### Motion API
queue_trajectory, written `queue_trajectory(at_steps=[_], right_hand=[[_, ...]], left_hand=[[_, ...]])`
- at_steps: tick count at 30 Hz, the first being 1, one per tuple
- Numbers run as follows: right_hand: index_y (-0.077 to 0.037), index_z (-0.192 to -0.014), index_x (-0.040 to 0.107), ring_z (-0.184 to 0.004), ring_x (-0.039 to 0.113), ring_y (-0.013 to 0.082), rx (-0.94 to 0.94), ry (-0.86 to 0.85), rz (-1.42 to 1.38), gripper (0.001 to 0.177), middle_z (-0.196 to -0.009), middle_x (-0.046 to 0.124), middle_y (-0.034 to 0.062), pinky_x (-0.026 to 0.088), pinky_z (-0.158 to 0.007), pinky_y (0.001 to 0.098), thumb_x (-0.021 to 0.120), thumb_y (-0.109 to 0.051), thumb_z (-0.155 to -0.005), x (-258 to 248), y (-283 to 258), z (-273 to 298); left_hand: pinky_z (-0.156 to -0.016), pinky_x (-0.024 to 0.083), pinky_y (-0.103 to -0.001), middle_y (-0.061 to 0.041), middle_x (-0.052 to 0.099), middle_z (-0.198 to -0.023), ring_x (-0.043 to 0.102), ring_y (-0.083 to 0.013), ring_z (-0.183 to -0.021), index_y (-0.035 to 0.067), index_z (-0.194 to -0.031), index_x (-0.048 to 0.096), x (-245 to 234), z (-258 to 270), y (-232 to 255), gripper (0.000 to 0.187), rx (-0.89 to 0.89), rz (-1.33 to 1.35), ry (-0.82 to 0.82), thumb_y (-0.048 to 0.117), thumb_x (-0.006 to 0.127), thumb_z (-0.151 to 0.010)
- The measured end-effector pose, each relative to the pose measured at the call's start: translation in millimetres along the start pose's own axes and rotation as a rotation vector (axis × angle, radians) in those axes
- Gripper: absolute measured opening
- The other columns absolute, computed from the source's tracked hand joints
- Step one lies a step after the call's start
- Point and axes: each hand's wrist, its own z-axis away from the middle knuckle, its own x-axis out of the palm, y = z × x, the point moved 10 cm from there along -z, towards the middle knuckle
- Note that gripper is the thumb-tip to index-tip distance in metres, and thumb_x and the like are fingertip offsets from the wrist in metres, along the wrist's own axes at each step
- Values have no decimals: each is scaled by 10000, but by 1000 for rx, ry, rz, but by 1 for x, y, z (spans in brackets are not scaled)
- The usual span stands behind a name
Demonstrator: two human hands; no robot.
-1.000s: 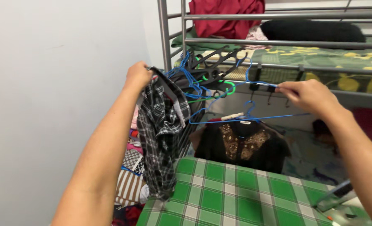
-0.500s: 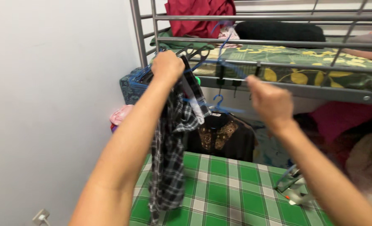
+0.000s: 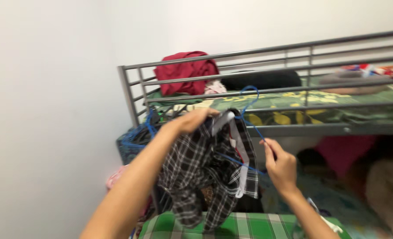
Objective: The person irons a black and white checkered shirt on a green plaid ironing board, then hangs it on a hanger. The person then irons a white long-sleeved shirt on the same ironing board.
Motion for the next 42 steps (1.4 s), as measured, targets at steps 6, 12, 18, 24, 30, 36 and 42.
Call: queue_trajectory(at_steps=[6, 12, 18, 24, 30, 36, 42], right_hand=[[-155, -1106, 732, -774, 680, 299, -180, 96, 224, 139, -879, 726, 106, 499, -638, 395, 697, -247, -1008, -18, -21, -32], [-98, -1260, 518, -1101, 538, 259, -188, 427, 171, 381, -1214, 522, 99, 478, -977, 379, 758, -264, -1015, -18, 3, 8], [-129, -1235, 551, -1023, 642, 215, 891, -134, -649, 547, -1216, 616, 71, 546, -768, 406, 804, -348, -801, 135, 170, 9], [-50, -1091, 679, -879, 728, 213, 1207, -402, -1175, 213, -979, 741, 78, 628, -808, 389, 686, -244, -1002, 248, 308, -26], [-171, -1002, 689, -787, 643, 149, 1179, -247, -860, 276, -883, 687, -16, 490, -630, 366, 646, -442, -1028, 212, 361, -86], [-80, -1035, 656, -907, 750, 324, 1295, -61, -1169, 277, -1033, 754, 133, 618, -789, 574, 517, -317, -994, 185, 248, -93], [-77, -1042, 695, -839, 727, 303, 1014, -198, -1224, 480, -971, 747, 125, 575, -827, 531, 597, -527, -909, 153, 105, -96]], left_hand=[[-983, 540, -400, -178, 753, -1195, 719, -308, -1133, 86, -1214, 677, -21, -2, 16, 345, 46, -355, 117, 237, 545, -933], [-836, 520, -489, -251, 696, -1058, 647, -461, -1021, 117, -1266, 653, -71, 1, 31, 344, 48, -352, 578, 199, 554, -947], [-802, 536, -451, -258, 695, -1034, 649, -461, -1014, 95, -1255, 637, -69, -8, 41, 281, 180, -219, 656, 202, 559, -1008], [-802, 549, -415, -225, 711, -1003, 735, -395, -904, 106, -1209, 639, -75, 19, 17, 258, 83, -82, 660, 218, 557, -991], [-782, 507, -512, -220, 711, -1017, 640, -460, -969, 211, -1294, 642, -65, 95, -10, 320, -175, -408, 535, 287, 571, -991], [-738, 518, -527, -176, 710, -1013, 663, -423, -948, 141, -1209, 603, -46, 125, 13, 249, 38, -504, 663, 262, 529, -1004], [-839, 501, -529, -230, 713, -1060, 633, -454, -1014, 137, -1253, 622, -46, 128, -44, 305, -290, -354, 482, 291, 497, -1022]])
